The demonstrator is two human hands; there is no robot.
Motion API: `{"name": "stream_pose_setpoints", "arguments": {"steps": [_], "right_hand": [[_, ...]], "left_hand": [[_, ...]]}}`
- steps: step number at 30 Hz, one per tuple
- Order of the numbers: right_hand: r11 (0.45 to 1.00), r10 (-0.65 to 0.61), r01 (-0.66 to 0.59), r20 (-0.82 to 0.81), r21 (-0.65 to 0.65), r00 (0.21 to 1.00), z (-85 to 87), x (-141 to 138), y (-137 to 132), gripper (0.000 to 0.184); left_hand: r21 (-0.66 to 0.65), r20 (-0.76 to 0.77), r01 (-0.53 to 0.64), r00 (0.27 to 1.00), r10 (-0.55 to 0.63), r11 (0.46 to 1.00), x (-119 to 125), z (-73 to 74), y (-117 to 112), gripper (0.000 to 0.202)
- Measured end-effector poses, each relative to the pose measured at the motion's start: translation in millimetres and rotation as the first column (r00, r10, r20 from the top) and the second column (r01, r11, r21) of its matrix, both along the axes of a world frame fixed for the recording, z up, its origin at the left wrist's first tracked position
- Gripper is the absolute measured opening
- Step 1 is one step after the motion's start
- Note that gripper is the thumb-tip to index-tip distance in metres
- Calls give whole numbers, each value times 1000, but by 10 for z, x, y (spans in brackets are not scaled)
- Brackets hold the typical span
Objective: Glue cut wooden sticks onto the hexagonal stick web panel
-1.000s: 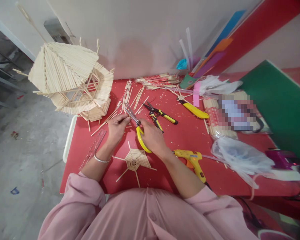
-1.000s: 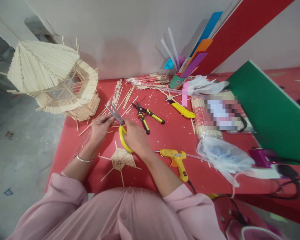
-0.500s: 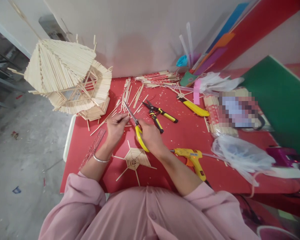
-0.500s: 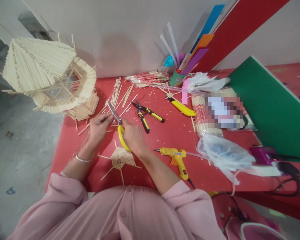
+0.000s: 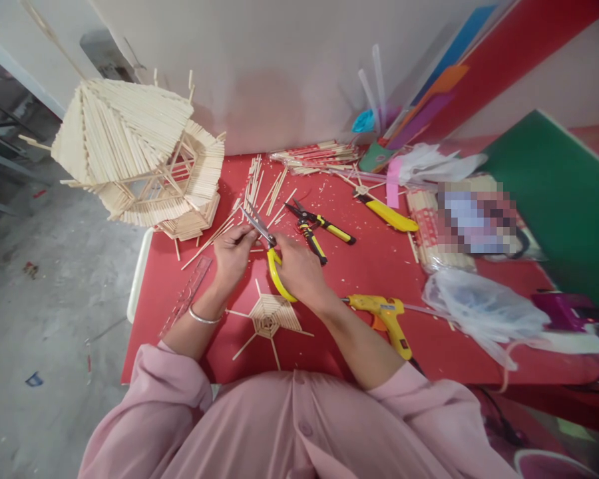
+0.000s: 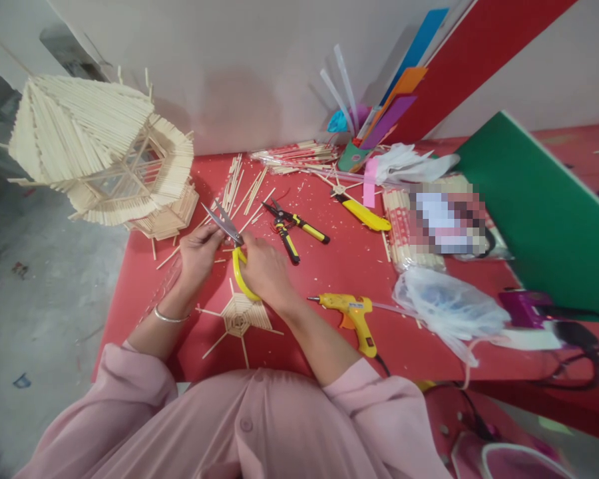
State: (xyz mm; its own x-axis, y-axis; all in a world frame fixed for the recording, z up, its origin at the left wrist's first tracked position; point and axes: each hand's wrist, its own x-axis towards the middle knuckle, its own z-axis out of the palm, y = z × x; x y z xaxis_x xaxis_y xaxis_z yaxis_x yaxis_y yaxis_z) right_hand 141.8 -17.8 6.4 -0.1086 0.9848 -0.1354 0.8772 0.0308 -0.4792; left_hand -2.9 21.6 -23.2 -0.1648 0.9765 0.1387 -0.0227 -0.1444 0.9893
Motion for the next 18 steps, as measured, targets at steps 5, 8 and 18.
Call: {"name": "stream_pose_setpoints", "arguments": {"steps": [5,8,18], "right_hand": [[1000,15,-15,8,1,1000,13,12,17,34],[1000,-1,1,4,14,1000,-42,26,19,34],[1000,22,-23,38,17,999,-2,66,37,40]], "left_hand": [[15,-23,-32,999,32,999,-8,13,-12,8],[-1,-4,-11,1000,11,1000,-3,28,-25,10],[36,-92,1,996,2,999,-41,-27,39,10]]}}
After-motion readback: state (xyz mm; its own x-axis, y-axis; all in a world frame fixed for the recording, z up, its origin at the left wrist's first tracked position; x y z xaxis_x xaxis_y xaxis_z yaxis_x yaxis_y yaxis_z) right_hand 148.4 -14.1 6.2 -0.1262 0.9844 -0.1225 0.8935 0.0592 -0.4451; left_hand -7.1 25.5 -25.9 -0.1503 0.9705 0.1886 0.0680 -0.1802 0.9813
